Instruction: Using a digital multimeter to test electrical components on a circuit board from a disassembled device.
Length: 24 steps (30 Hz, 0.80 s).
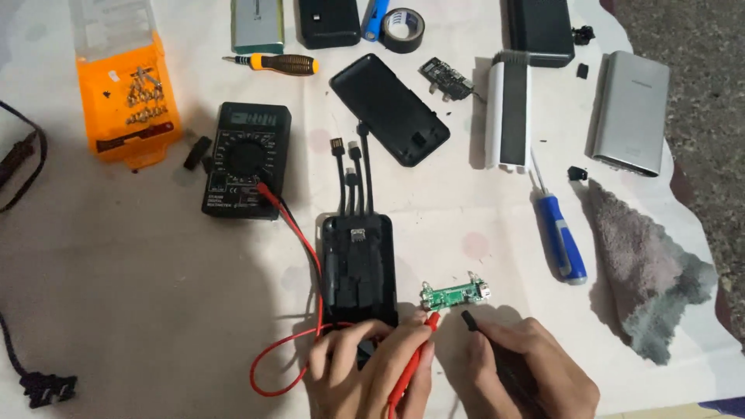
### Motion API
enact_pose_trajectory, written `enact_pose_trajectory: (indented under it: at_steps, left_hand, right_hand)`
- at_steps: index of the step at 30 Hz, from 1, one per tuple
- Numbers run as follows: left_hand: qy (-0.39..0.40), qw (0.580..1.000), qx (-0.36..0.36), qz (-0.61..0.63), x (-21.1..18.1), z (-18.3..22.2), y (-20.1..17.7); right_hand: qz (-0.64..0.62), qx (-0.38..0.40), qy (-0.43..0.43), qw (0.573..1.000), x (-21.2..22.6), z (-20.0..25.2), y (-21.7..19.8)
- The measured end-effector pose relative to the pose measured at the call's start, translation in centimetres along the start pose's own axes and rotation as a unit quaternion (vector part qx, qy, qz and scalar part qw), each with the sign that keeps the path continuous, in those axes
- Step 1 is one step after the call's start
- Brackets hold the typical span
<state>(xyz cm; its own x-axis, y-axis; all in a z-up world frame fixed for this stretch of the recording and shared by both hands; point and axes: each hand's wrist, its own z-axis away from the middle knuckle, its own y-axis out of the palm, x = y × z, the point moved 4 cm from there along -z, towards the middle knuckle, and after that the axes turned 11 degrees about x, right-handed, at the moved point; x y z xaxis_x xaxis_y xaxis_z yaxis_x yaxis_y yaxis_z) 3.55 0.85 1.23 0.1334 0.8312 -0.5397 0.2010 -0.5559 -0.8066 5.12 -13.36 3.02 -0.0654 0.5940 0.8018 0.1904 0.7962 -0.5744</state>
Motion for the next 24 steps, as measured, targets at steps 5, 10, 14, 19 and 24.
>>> enact_pose_trajectory:
  at_steps: [5, 10, 14, 19, 24]
  left_hand:
    - [0.017, 1.0, -0.013, -0.002, 0.2, 0.2, 0.4]
    - [0.057, 0.996, -0.06, -0.018, 0.1, -0.2, 0.3]
    - [0.035, 0.999, -0.028, -0.021, 0.2, 0.1, 0.7]
    - [0.051, 0.992, -0.103, -0.044, 0.8, 0.1, 1.5]
    - [-0.013, 0.998, -0.049, -0.038, 1.1, 0.5, 1.9]
  right_hand:
    - [-0.032, -0.012, 0.009, 0.999, -0.3, 0.1, -0.2]
    - [-0.036, -0.016, -0.035, 0.999, -0.5, -0.3, -0.1]
    - [-0.045, -0.017, 0.004, 0.999, 0.3, -0.3, -0.5]
    - [-0.135, -0.068, 0.036, 0.988, -1.2, -0.6, -1.9]
    - [-0.091, -0.005, 0.021, 0.996, -0.4, -1.7, -2.6]
